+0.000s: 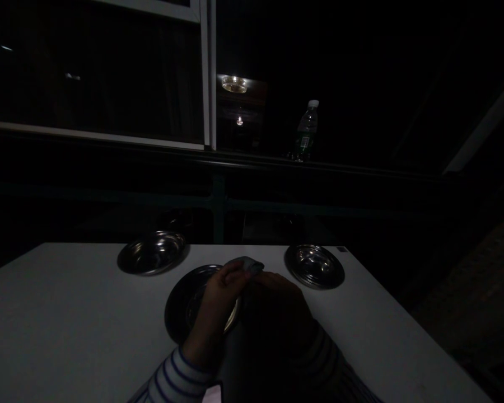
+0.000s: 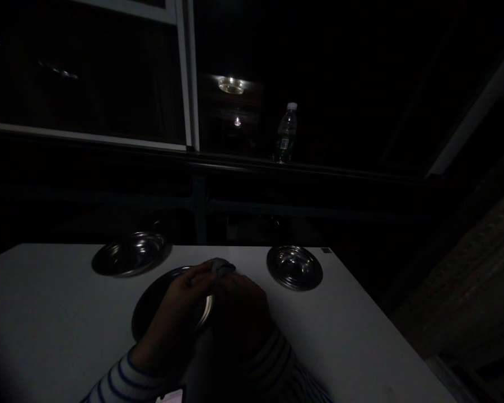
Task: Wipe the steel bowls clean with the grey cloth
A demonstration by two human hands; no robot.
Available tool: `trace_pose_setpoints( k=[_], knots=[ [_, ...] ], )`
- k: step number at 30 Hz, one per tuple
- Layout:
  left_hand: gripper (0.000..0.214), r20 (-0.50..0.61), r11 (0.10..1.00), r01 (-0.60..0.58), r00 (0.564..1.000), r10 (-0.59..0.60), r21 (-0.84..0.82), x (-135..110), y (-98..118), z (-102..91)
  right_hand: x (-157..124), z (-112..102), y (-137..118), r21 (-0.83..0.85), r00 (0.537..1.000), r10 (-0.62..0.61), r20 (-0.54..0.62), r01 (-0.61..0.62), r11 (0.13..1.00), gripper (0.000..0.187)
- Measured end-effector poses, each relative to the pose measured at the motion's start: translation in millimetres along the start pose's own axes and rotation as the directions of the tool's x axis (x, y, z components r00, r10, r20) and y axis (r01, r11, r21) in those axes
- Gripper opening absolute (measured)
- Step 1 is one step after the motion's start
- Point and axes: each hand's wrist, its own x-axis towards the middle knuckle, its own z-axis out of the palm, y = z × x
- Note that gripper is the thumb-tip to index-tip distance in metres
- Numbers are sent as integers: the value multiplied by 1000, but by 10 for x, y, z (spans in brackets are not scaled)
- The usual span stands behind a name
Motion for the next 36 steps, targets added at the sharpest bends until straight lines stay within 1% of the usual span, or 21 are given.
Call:
trace_pose_setpoints(
  k=[2, 4, 6, 7, 9, 11, 12, 14, 16, 19, 21, 23, 26, 28, 31, 33, 36],
  knots=[
    [39, -23, 999, -28, 999, 28, 23, 0, -13, -6, 0, -17, 8, 52, 1000, -1, -19, 2, 999, 19],
    [35, -55, 996, -63, 996, 67, 69, 4, -18, -24, -6, -41, 40, 80, 999, 28, -16, -26, 996, 22],
    [34, -75, 989, -93, 992, 102, 118, 18, -11, -61, -15, -83, 103, 91, 995, 89, -41, -85, 992, 23],
    [34, -83, 985, -98, 990, 111, 141, 28, 0, -87, -18, -112, 146, 104, 988, 139, -62, -132, 986, 24],
    [37, -101, 979, -92, 989, 112, 182, 53, 32, -147, -22, -182, 245, 173, 955, 290, -67, -275, 946, 24],
    [41, -127, 975, -83, 986, 111, 208, 78, 75, -209, -21, -256, 346, 252, 902, 432, -19, -414, 875, 23],
    [42, -137, 973, -86, 984, 117, 213, 88, 98, -238, -21, -288, 392, 282, 876, 483, 9, -465, 839, 22],
    [43, -152, 971, -85, 981, 121, 223, 102, 144, -285, -26, -335, 474, 320, 842, 539, 25, -518, 793, 22],
    [44, -159, 972, -77, 981, 114, 223, 107, 187, -320, -42, -361, 541, 347, 814, 580, -15, -540, 767, 23],
    [45, -158, 979, -72, 982, 103, 191, 107, 242, -361, -82, -392, 631, 404, 785, 614, -84, -537, 741, 36],
    [44, -154, 982, -84, 982, 111, 171, 107, 267, -387, -114, -427, 689, 437, 787, 609, -94, -517, 736, 41],
    [42, -134, 979, -87, 985, 113, 183, 112, 282, -415, -145, -477, 747, 468, 797, 602, -52, -513, 720, 37],
    [41, -89, 963, -78, 991, 104, 257, 130, 288, -458, -187, -555, 827, 505, 789, 613, 34, -543, 670, 34],
    [38, -105, 930, -107, 983, 152, 352, 148, 289, -484, -213, -590, 877, 488, 779, 625, 45, -564, 667, 34],
    [32, -130, 854, -177, 953, 272, 490, 178, 297, -514, -251, -612, 953, 419, 764, 644, 32, -595, 686, 32],
    [29, -106, 818, -217, 942, 319, 533, 194, 304, -527, -273, -616, 999, 400, 758, 651, 37, -608, 686, 31],
    [26, -59, 785, -259, 935, 350, 563, 204, 311, -540, -291, -625, 1041, 403, 756, 654, 23, -606, 686, 30]
  ],
)
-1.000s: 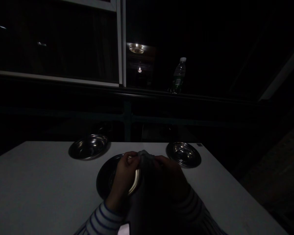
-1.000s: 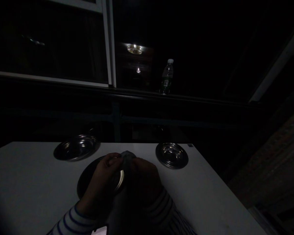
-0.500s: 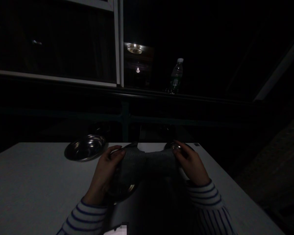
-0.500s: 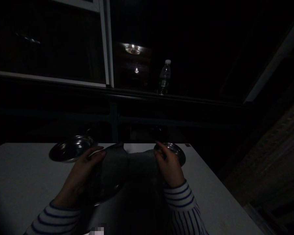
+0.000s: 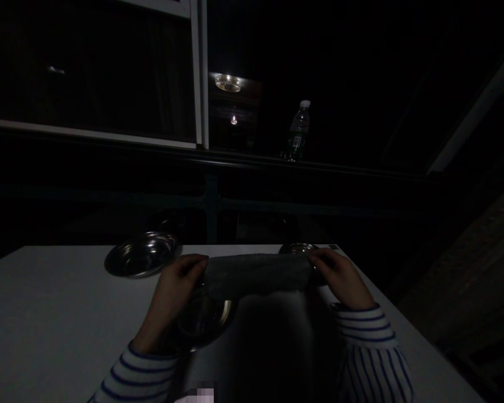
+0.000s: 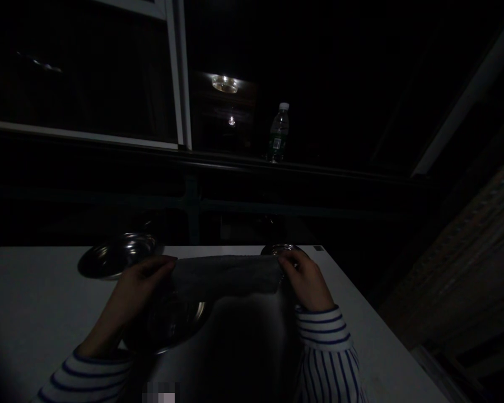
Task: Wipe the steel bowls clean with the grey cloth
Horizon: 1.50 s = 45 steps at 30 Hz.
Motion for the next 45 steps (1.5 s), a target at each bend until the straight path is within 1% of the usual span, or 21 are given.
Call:
trace_pose_setpoints(
  k=[5, 9, 12, 15, 17, 19, 22, 27, 29, 30, 31, 34, 35, 36, 37, 38, 40, 42, 43, 44, 45],
  knots=[
    [31, 95, 999, 15, 995, -10, -47, -25, 12, -3, 3, 23, -50, 44, 999, -16, -34, 18, 999, 26],
    [32, 84, 992, 96, 992, -90, -78, -45, -5, 48, 22, 104, -83, 104, 993, 45, -108, -34, 994, 26],
    [32, 68, 984, 144, 988, -137, -108, -47, -48, 114, 36, 153, -82, 36, 986, 24, -165, -18, 999, 26],
    [37, 93, 959, 215, 975, -201, -185, -59, -66, 171, 18, 202, -126, -51, 984, -7, -179, -2, 999, 27],
    [42, 139, 933, 259, 963, -231, -251, -83, -45, 201, -21, 262, -206, -62, 986, -41, -161, 32, 998, 26],
    [43, 192, 905, 288, 952, -236, -312, -120, -6, 228, -81, 357, -321, -50, 985, -116, -131, 110, 993, 21],
    [37, 266, 865, 311, 939, -216, -394, -186, 52, 275, -196, 547, -507, -18, 971, -225, -82, 225, 974, 15],
    [26, 328, 830, 323, 927, -181, -455, -268, 94, 352, -354, 842, -661, 84, 949, -316, 20, 313, 946, 16],
    [27, 352, 829, 319, 922, -160, -460, -284, 96, 371, -366, 929, -649, 96, 913, -406, 42, 400, 911, 18],
    [28, 354, 827, 310, 924, -146, -468, -288, 95, 377, -357, 970, -632, 83, 873, -483, 72, 477, 875, 21],
    [29, 348, 825, 299, 928, -133, -480, -290, 93, 380, -342, 1009, -610, 58, 815, -568, 111, 565, 823, 25],
    [35, 338, 805, 274, 936, -98, -526, -283, 83, 372, -282, 1109, -538, 6, 594, -773, 224, 792, 610, 36],
    [37, 344, 796, 275, 935, -90, -539, -276, 81, 363, -270, 1123, -518, 4, 556, -794, 244, 819, 574, 38],
    [39, 354, 790, 283, 931, -89, -544, -268, 79, 351, -264, 1121, -503, 13, 549, -797, 251, 822, 570, 39],
    [38, 366, 789, 294, 926, -95, -539, -260, 80, 335, -264, 1101, -492, 41, 559, -787, 262, 808, 588, 40],
    [37, 373, 794, 303, 922, -104, -527, -252, 83, 317, -268, 1064, -483, 74, 591, -764, 259, 777, 626, 38],
    [33, 378, 813, 312, 917, -124, -492, -243, 97, 277, -275, 957, -464, 113, 714, -676, 182, 668, 736, 31],
    [32, 390, 824, 316, 912, -128, -469, -243, 113, 241, -263, 846, -434, 117, 854, -518, 46, 511, 852, 30],
    [33, 402, 825, 319, 907, -124, -467, -246, 119, 227, -248, 801, -416, 126, 906, -423, 7, 419, 899, 35],
    [34, 421, 822, 327, 899, -118, -467, -248, 120, 216, -229, 767, -400, 158, 941, -337, 4, 333, 930, 45],
    [34, 440, 819, 334, 891, -112, -467, -248, 118, 207, -208, 744, -389, 219, 963, -267, 45, 251, 943, 57]
  ],
)
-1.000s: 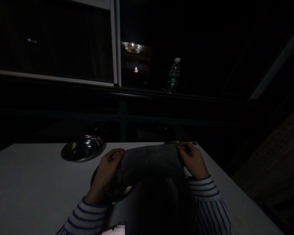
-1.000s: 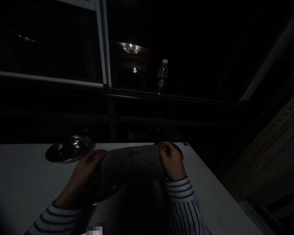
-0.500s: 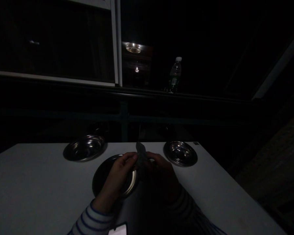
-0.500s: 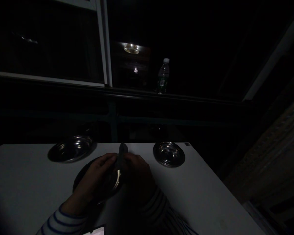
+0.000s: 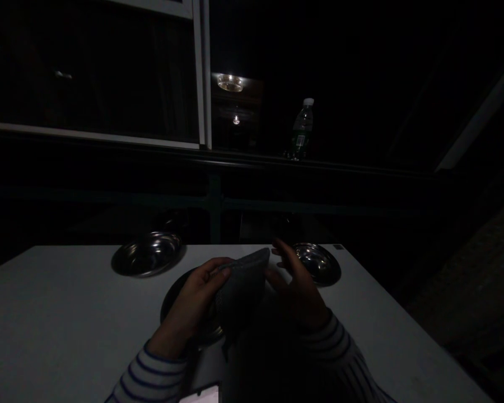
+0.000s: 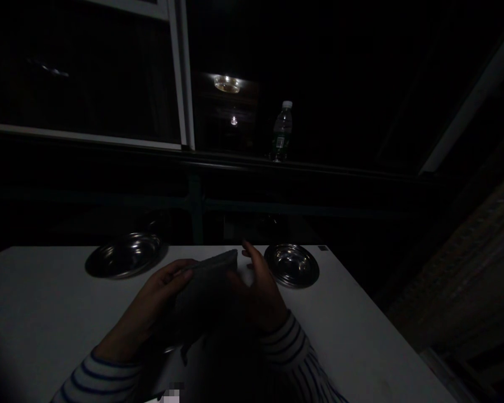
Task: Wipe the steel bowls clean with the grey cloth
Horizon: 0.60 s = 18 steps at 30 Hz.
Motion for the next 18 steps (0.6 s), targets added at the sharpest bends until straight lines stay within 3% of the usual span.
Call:
trace_pose_setpoints(
  k=[2, 4, 6, 9, 14, 16, 18],
  knots=[
    [36, 27, 1000, 8, 1000, -8, 9, 6, -6, -24, 35, -25, 3, 165, 986, 122, 113, -140, 976, 66],
    [37, 14, 998, 11, 1000, -12, 59, 25, -15, -59, 63, -26, -24, 262, 964, 197, 180, -240, 935, 50],
    [34, -36, 986, -3, 999, 9, 164, 45, -17, -96, 74, -20, -68, 253, 957, 241, 164, -276, 927, 32],
    [31, -44, 935, -67, 995, 88, 349, 46, -8, -116, 53, -8, -117, 131, 974, 167, 150, -187, 973, 22],
    [33, 127, 870, -167, 984, 121, 465, -1, -6, -39, -22, 36, -118, 96, 954, -101, 281, 77, 992, 24],
    [24, 168, 849, -186, 979, 116, 495, -4, -9, -17, -39, 44, -115, 93, 955, -80, 285, 55, 994, 27],
    [21, 140, 850, -181, 982, 128, 494, 1, -6, -18, -42, 39, -113, 95, 949, -19, 313, -12, 995, 36]
  ],
)
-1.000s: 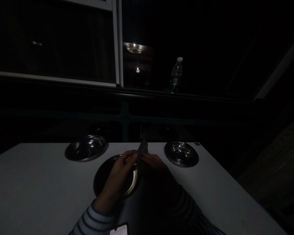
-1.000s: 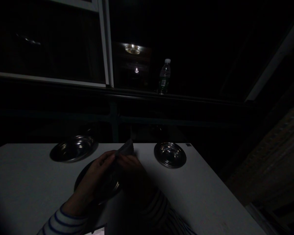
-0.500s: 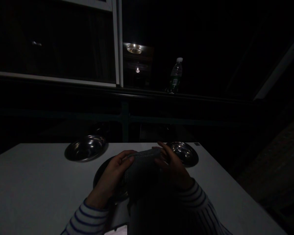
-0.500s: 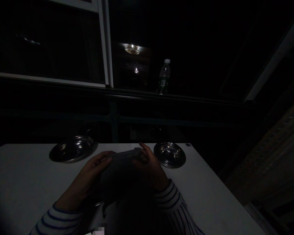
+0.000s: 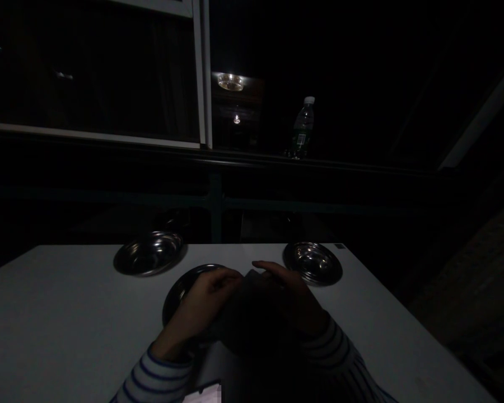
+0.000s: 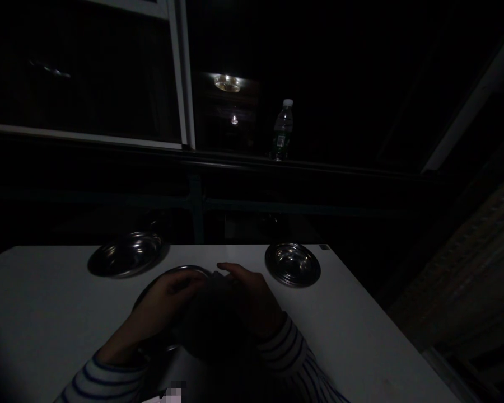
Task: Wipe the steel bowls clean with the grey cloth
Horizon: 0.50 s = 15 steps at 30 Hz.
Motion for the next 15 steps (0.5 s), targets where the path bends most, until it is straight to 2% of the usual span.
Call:
trace_pose_setpoints(
  k=[2, 4, 6, 9, 12, 15],
  knots=[
    [23, -63, 1000, 20, 998, -21, -16, 0, -4, -13, 4, -11, 3, 8, 996, 52, 67, -52, 999, 42],
    [25, -82, 998, 36, 996, -39, -42, -8, -13, -21, 15, -14, 11, -12, 991, 78, 108, -77, 997, 37],
    [27, -38, 994, 54, 998, -58, -98, -15, -26, -12, 27, -3, 22, -3, 991, 85, 103, -86, 996, 28],
    [27, -2, 992, 48, 999, -48, -120, -9, -42, 21, 37, 27, 42, 55, 995, 61, 82, -66, 996, 26],
    [22, -109, 999, -29, 994, 25, -28, 10, -37, 44, 39, 38, 55, 113, 996, 32, 88, -42, 993, 26],
    [20, -209, 995, -96, 973, 99, 21, 17, -16, 40, 46, 26, 44, 203, 988, 38, 149, -68, 977, 29]
  ],
)
